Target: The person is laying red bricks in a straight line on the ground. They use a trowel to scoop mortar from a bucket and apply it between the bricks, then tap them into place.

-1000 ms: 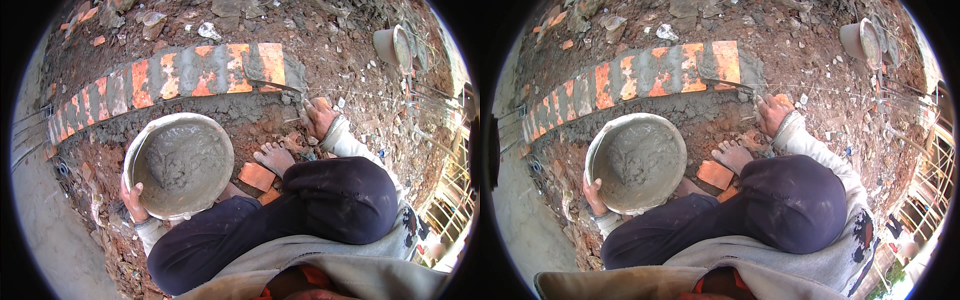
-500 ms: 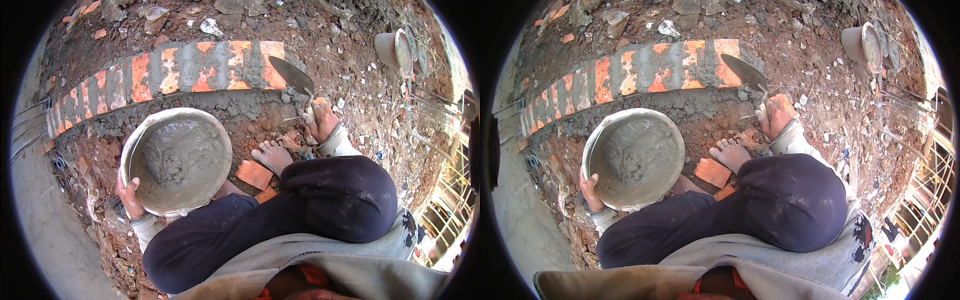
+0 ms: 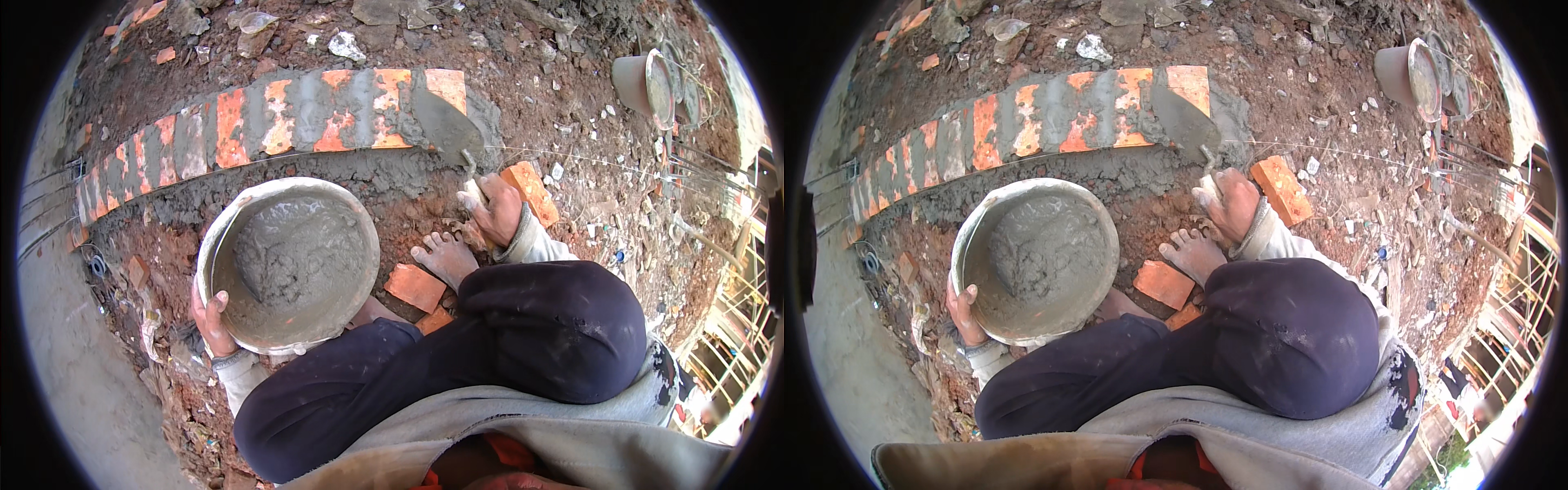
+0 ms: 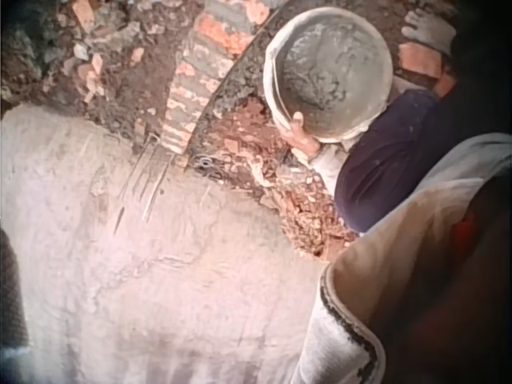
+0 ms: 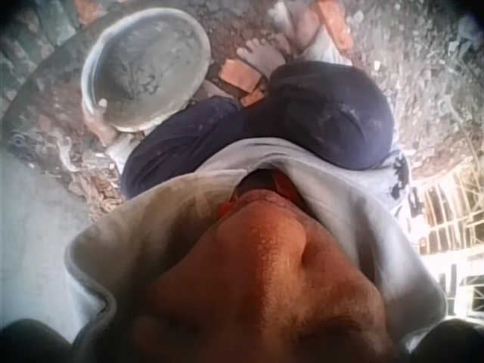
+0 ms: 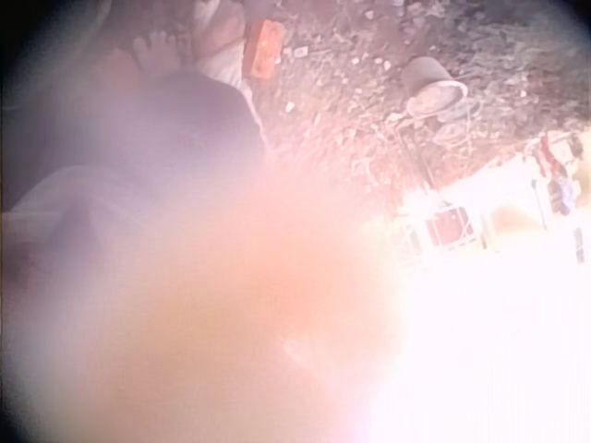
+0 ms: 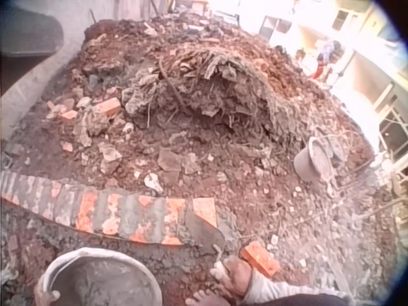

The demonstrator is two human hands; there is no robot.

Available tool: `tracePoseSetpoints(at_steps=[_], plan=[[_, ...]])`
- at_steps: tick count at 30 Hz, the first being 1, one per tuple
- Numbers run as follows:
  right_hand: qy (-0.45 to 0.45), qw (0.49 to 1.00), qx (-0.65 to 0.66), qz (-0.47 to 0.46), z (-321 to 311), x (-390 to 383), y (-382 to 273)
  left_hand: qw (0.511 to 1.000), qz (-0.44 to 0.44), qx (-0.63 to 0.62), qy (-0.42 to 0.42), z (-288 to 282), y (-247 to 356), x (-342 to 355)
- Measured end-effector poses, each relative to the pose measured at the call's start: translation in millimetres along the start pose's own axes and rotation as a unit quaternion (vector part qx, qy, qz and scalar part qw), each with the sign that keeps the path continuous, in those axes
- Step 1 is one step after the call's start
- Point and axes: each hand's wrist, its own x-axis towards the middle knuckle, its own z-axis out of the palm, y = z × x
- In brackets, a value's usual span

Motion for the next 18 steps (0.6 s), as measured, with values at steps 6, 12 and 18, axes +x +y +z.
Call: tracePoseSetpoints(at_steps=[6, 12, 18], plan=[[-0.149, 0.919, 0.348, 0.113, 9, 9, 1, 1.0, -0.008, -0.021, 0.003, 0, 0, 0], [-0.329, 0.561, 0.702, 0.292, 42, 23, -1, 1.0, -0.01, -0.024, 0.002, 3, 3, 0], [-0.282, 0.49, 0.756, 0.33, 49, 18, 11, 1.0, 0.009, 0.003, -0.003, 8, 9, -2]])
